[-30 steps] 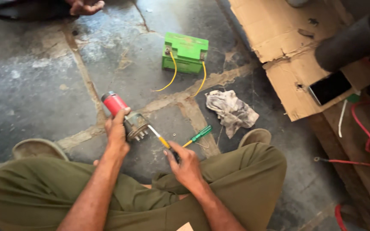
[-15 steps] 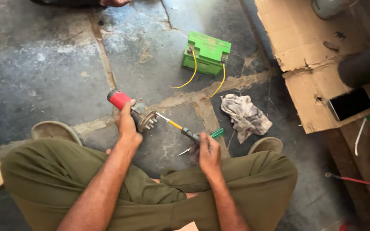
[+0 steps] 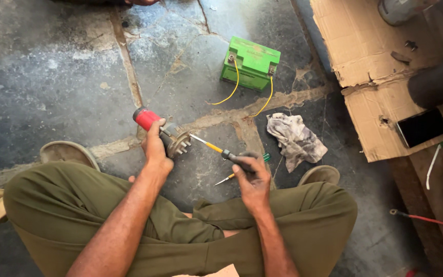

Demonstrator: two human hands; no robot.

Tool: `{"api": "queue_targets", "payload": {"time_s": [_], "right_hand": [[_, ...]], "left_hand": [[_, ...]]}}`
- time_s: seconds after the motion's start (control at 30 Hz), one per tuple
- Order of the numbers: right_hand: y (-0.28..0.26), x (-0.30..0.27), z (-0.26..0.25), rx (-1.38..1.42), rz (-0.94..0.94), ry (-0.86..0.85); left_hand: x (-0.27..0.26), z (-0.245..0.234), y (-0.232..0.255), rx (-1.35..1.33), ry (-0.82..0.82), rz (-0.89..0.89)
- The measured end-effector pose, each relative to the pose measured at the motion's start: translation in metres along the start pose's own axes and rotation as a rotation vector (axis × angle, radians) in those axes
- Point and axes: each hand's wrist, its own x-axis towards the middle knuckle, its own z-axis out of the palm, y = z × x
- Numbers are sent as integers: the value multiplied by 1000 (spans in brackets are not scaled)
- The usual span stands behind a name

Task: The person sits on the floor and uses a screwdriver to disassemble a red cylindrical electrical component. They remove the screws and separate the housing to reveal the internal parts, then inspect the separated pieces.

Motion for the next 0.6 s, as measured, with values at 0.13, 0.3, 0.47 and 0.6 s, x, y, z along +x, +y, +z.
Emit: {"api": "queue_targets", "payload": {"time_s": [0.13,0.3,0.47,0.6], "right_hand": [[-8,7,0,-70,194,23],[-8,5,1,12,117,-49],[-8,7,3,-149,207,33],[-11,6,1,-37,165,9]], "left_hand": [[-1,0,2,-14,7,-1],[-2,2,5,-30,32,-67],[-3,3,4,0,29,-37],[2,1,0,-11,33,-84]]}}
